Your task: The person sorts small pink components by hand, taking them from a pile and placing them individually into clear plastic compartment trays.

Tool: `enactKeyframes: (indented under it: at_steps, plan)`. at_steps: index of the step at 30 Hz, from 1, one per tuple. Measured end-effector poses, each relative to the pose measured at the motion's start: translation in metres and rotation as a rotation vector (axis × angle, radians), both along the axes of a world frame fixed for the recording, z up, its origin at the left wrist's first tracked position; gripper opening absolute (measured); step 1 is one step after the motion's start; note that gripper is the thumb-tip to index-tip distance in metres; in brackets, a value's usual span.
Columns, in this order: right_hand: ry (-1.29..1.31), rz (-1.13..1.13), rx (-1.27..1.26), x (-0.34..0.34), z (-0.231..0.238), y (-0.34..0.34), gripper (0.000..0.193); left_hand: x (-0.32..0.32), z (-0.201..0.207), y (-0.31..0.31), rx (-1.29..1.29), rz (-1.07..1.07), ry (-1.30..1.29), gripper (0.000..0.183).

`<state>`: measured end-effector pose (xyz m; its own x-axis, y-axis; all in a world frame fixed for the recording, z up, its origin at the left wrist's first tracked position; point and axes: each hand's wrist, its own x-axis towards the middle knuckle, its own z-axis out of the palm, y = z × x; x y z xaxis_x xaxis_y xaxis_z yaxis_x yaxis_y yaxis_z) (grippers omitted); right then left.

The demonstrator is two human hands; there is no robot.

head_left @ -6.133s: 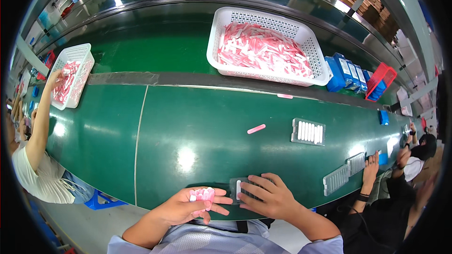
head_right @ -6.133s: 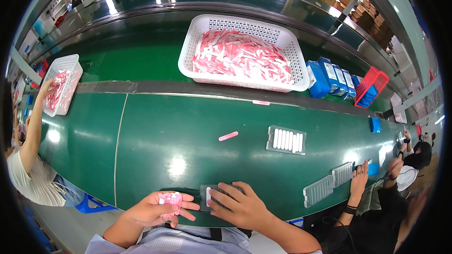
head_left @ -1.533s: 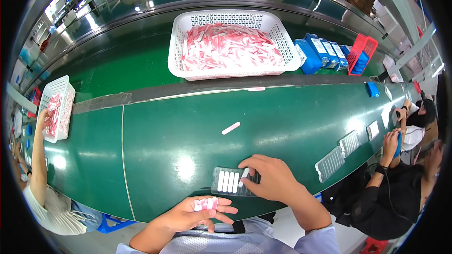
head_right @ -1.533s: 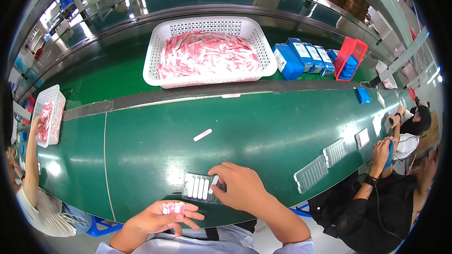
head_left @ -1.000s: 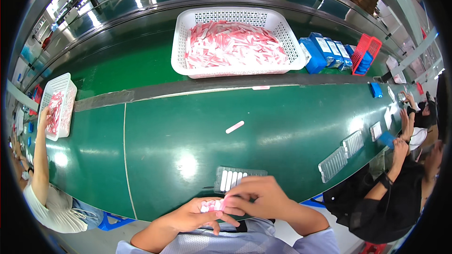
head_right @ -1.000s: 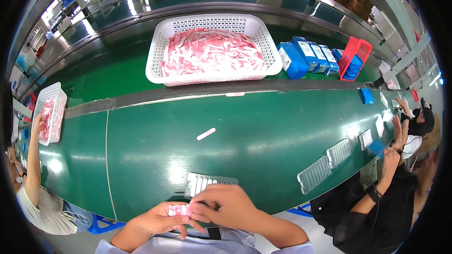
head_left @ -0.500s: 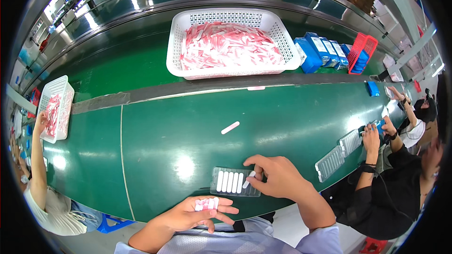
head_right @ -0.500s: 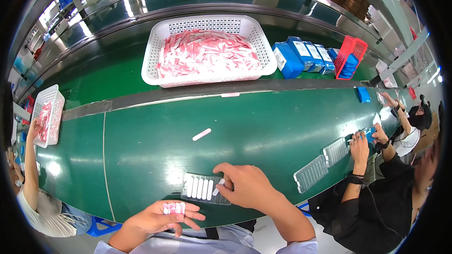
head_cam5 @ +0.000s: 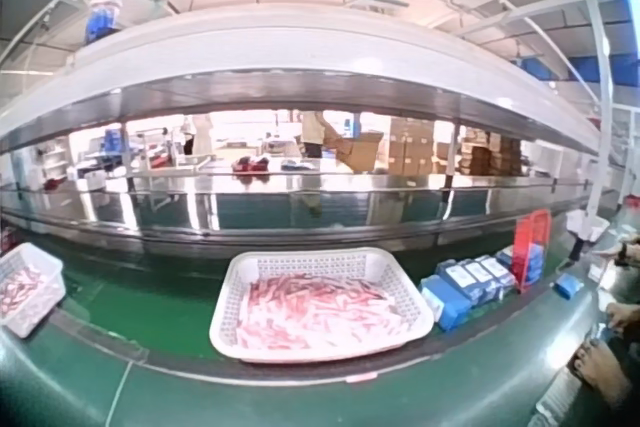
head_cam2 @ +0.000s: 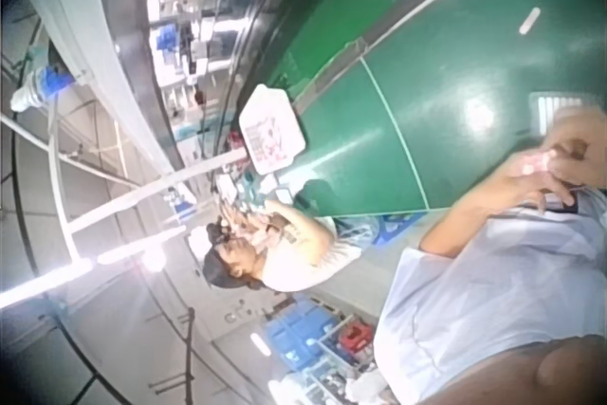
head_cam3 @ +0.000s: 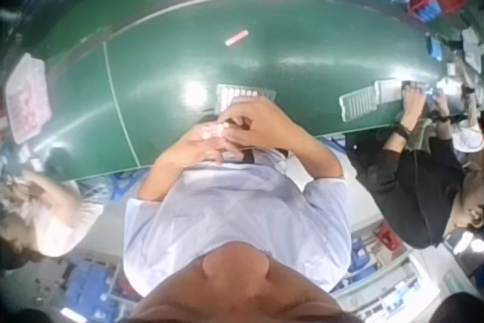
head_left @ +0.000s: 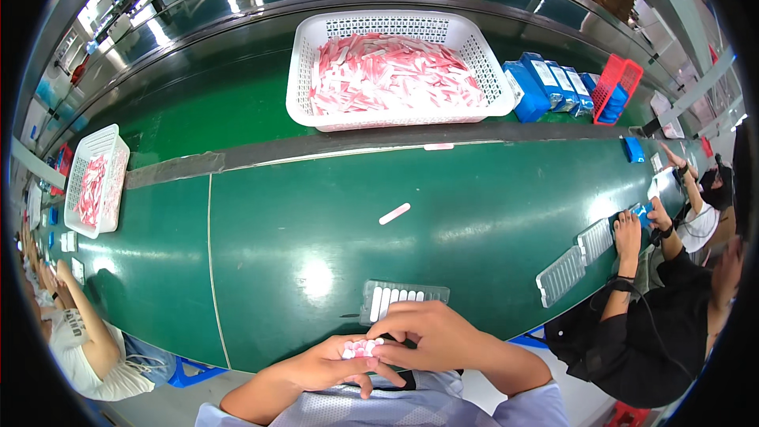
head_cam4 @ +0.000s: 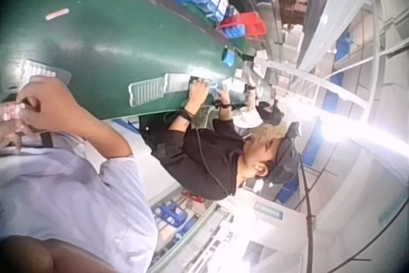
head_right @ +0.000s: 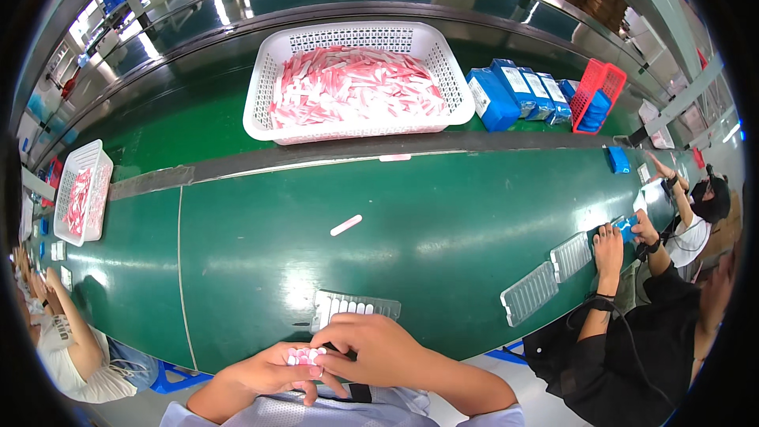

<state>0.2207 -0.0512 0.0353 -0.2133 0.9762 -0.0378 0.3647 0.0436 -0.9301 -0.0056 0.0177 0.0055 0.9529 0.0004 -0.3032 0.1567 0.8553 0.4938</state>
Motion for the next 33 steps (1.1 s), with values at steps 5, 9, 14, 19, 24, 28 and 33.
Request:
enactKeyframes:
  at_steps: [5,9,14,19,24,28,33]
  plan:
    - [0.571,-0.379,-0.145,0.012,-0.023,-0.010,0.005,-0.002,0.002,0.007,-0.014,-0.061,0.076,0.044]
    - [0.452,-0.335,-0.136,0.014,-0.011,-0.019,0.003,-0.001,0.000,0.005,-0.017,-0.029,0.090,0.044]
    - [0.172,-0.173,-0.175,0.004,0.001,-0.020,0.007,0.006,0.003,0.003,-0.030,-0.016,0.100,0.042]
    - [-0.050,-0.221,-0.009,0.000,0.002,-0.021,0.023,0.005,0.003,0.002,-0.084,0.016,0.101,0.041]
    - [-0.038,-0.137,-0.018,-0.006,0.005,-0.017,0.025,0.006,0.006,0.002,-0.046,-0.022,0.101,0.044]
    - [-0.138,-0.042,0.040,-0.005,0.002,-0.015,0.017,0.005,0.002,-0.005,-0.050,0.033,0.098,0.042]
    - [0.001,-0.099,-0.056,-0.007,0.002,-0.011,0.016,0.008,0.012,0.001,0.018,-0.043,0.099,0.039]
